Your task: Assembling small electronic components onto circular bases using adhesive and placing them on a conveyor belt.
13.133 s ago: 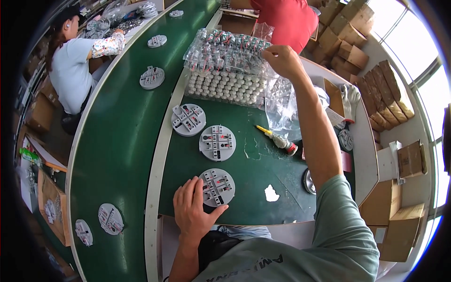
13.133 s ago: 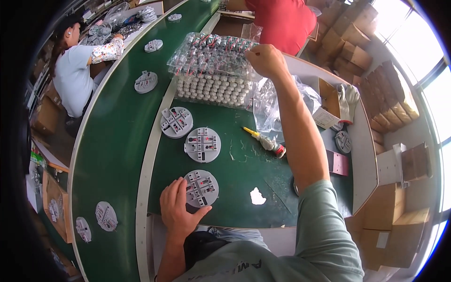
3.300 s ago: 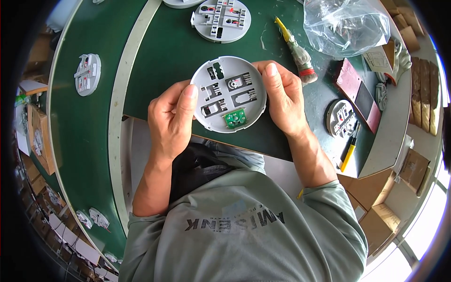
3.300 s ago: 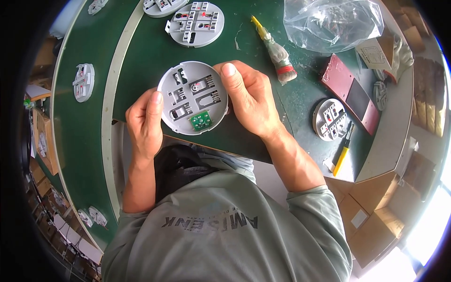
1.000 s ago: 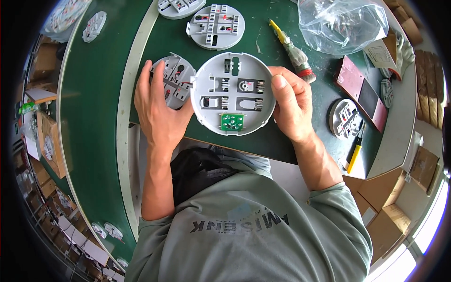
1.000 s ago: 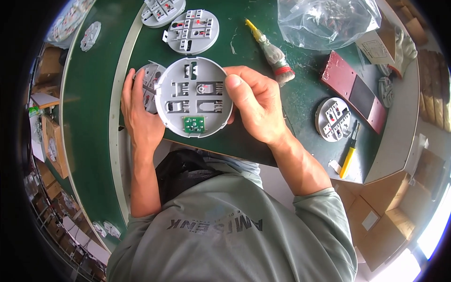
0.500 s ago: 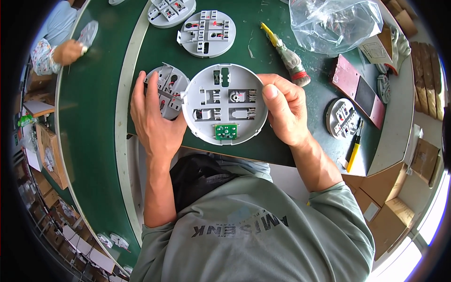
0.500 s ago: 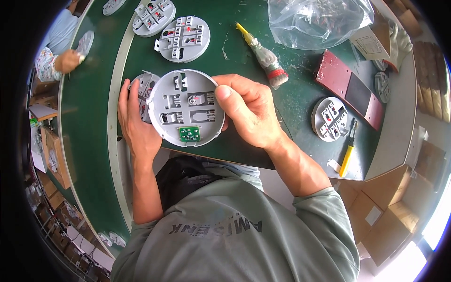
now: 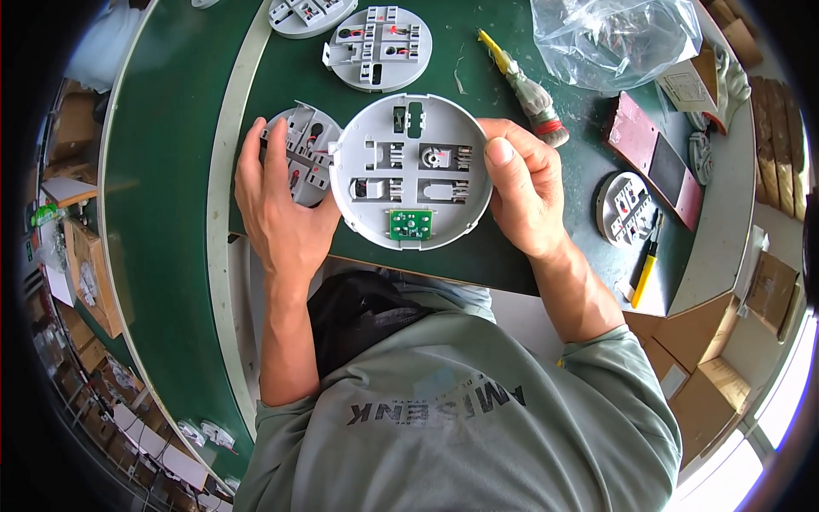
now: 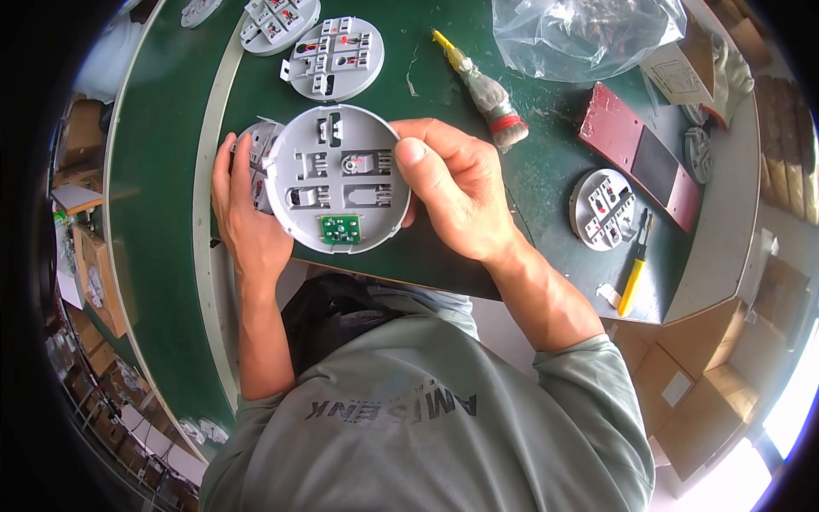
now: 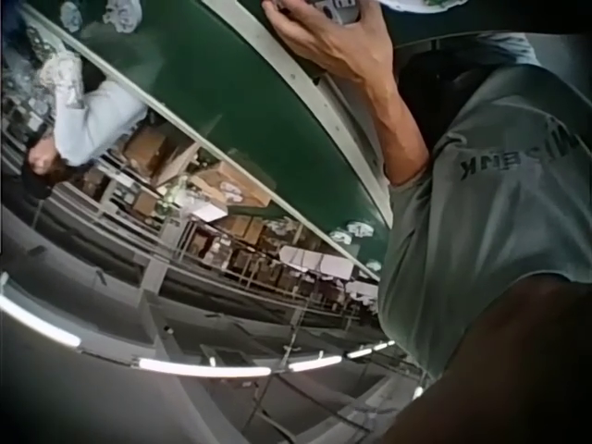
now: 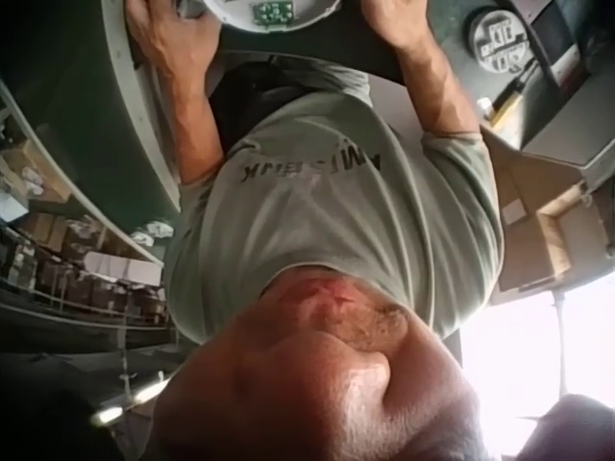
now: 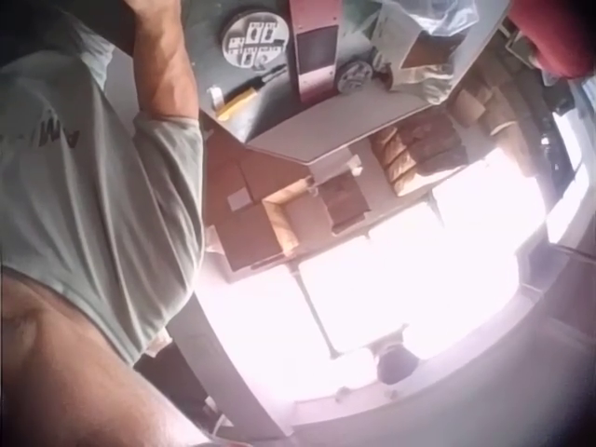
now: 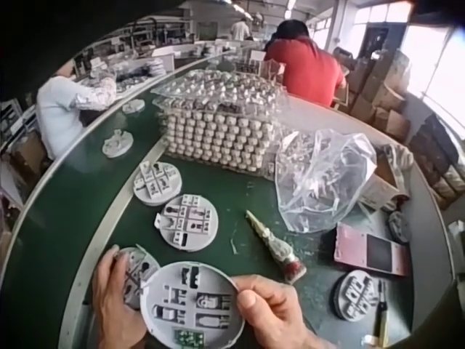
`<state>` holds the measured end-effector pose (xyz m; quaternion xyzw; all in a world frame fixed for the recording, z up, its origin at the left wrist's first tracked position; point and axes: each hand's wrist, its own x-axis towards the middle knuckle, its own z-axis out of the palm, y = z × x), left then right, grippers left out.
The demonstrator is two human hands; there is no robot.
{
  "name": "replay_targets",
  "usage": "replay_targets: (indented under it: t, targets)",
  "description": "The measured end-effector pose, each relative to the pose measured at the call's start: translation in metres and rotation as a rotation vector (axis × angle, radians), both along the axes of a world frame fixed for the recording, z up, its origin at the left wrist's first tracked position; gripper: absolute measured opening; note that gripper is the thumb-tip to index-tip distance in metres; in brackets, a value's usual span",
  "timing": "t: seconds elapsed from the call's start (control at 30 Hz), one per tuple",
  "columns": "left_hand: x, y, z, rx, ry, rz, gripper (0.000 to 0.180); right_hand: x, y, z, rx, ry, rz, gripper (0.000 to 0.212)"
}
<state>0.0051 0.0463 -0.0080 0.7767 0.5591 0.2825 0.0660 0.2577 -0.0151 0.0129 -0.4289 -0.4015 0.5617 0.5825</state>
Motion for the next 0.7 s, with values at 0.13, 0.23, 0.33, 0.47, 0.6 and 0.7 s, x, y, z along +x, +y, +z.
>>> replay_targets:
  t: [0.13,0.23,0.33,0.47,0.6,0.7]
  targets:
    - [-0.0032,0.0003,-0.003,0.019,0.017,-0.009,0.086,-0.003,0.0009,0.0001,-0.005,0.062,0.003,0.038]
    - [-0.0037,0.0006,-0.0034,0.023,0.019,-0.014,0.085,-0.002,0.0007,-0.002,-0.006,0.09,0.032,0.038]
    - [-0.0024,0.0009,-0.0011,0.019,0.01,-0.017,0.085,0.0011,0.0006,-0.0049,0.003,0.094,0.081,0.039]
    - [-0.0032,0.0001,-0.003,0.015,0.005,-0.011,0.085,0.0008,0.0013,-0.0097,0.023,0.076,0.084,0.038]
    - [-0.0034,-0.0001,-0.0035,0.013,-0.009,-0.017,0.085,-0.0001,0.001,-0.0085,0.025,0.079,0.075,0.037]
    - [-0.003,0.0001,-0.0029,0.003,-0.006,-0.013,0.085,-0.002,0.0015,-0.0059,0.034,0.088,0.051,0.037]
